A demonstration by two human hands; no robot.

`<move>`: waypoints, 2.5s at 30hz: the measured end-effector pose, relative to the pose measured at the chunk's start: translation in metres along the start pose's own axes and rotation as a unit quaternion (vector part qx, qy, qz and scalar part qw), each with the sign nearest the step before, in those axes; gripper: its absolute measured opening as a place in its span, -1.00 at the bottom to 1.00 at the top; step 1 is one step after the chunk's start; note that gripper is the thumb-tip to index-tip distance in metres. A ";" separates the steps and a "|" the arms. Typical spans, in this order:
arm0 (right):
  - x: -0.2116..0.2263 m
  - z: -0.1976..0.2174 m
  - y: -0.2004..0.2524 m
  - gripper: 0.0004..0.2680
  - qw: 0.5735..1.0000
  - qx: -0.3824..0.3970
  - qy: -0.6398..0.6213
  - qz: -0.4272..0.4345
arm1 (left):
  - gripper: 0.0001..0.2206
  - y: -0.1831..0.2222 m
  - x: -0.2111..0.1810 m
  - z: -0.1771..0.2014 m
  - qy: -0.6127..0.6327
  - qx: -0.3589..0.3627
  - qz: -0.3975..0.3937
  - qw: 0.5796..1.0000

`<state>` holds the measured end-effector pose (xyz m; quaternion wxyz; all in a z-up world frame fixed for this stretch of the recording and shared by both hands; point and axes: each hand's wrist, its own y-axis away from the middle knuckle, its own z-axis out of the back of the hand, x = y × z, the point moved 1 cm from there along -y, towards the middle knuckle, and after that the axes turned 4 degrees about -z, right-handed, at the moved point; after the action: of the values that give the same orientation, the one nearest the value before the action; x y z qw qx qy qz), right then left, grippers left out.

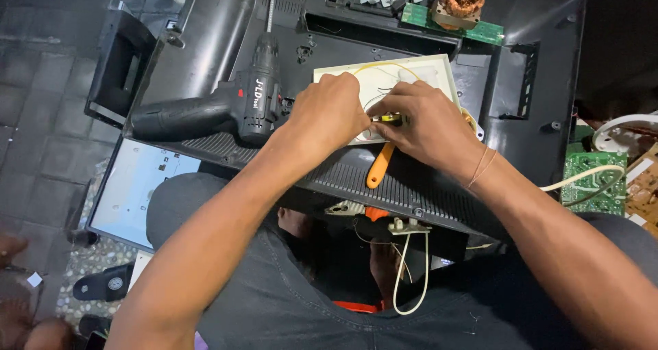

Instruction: Repairing a television by unscrewing components with a power drill and manipulating internal circuit boards.

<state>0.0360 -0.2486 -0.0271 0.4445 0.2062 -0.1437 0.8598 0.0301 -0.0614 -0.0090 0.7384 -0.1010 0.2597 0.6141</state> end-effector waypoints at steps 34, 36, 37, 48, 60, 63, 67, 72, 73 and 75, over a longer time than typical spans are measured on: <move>0.033 0.017 -0.001 -0.83 0.996 0.006 -0.066 -0.058 | -0.76 0.012 0.008 0.040 0.557 0.137 0.153 0.805; 0.033 0.016 -0.001 -0.82 0.998 0.011 -0.036 -0.042 | -0.75 0.013 0.006 0.040 0.574 0.111 0.154 0.797; 0.035 0.020 -0.001 -0.82 0.998 0.011 -0.036 -0.042 | -0.75 0.012 0.009 0.036 0.573 0.112 0.154 0.797; 0.027 0.054 0.009 -0.88 0.999 -0.023 -0.010 -0.046 | -0.94 0.008 0.004 -0.003 0.181 -0.088 -0.060 0.978; 0.004 0.036 0.005 -0.93 0.997 0.037 0.004 -0.072 | -0.88 -0.001 -0.003 -0.021 0.080 -0.034 -0.118 0.989; -0.002 0.030 0.005 -0.94 0.997 0.028 0.000 -0.078 | -0.88 0.001 -0.004 -0.018 0.084 -0.031 -0.112 0.990; -0.002 0.031 0.004 -0.94 0.996 0.033 -0.008 -0.088 | -0.87 -0.001 -0.005 -0.020 0.097 -0.023 -0.101 0.990; -0.004 0.033 0.002 -0.91 0.997 0.044 0.001 -0.065 | -0.89 0.002 -0.007 -0.015 0.096 -0.018 -0.105 0.990; 0.001 0.035 0.003 -0.91 0.997 0.043 0.001 -0.064 | -0.89 0.003 -0.008 -0.013 0.096 -0.019 -0.104 0.990; 0.009 0.039 0.005 -0.90 0.995 0.035 -0.021 -0.092 | -0.89 0.005 -0.010 -0.011 0.116 -0.025 -0.099 0.988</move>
<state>0.0358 -0.2621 0.0105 0.5111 0.2523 -0.1032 0.8151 0.0210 -0.0735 -0.0124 0.7575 -0.2151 0.3171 0.5285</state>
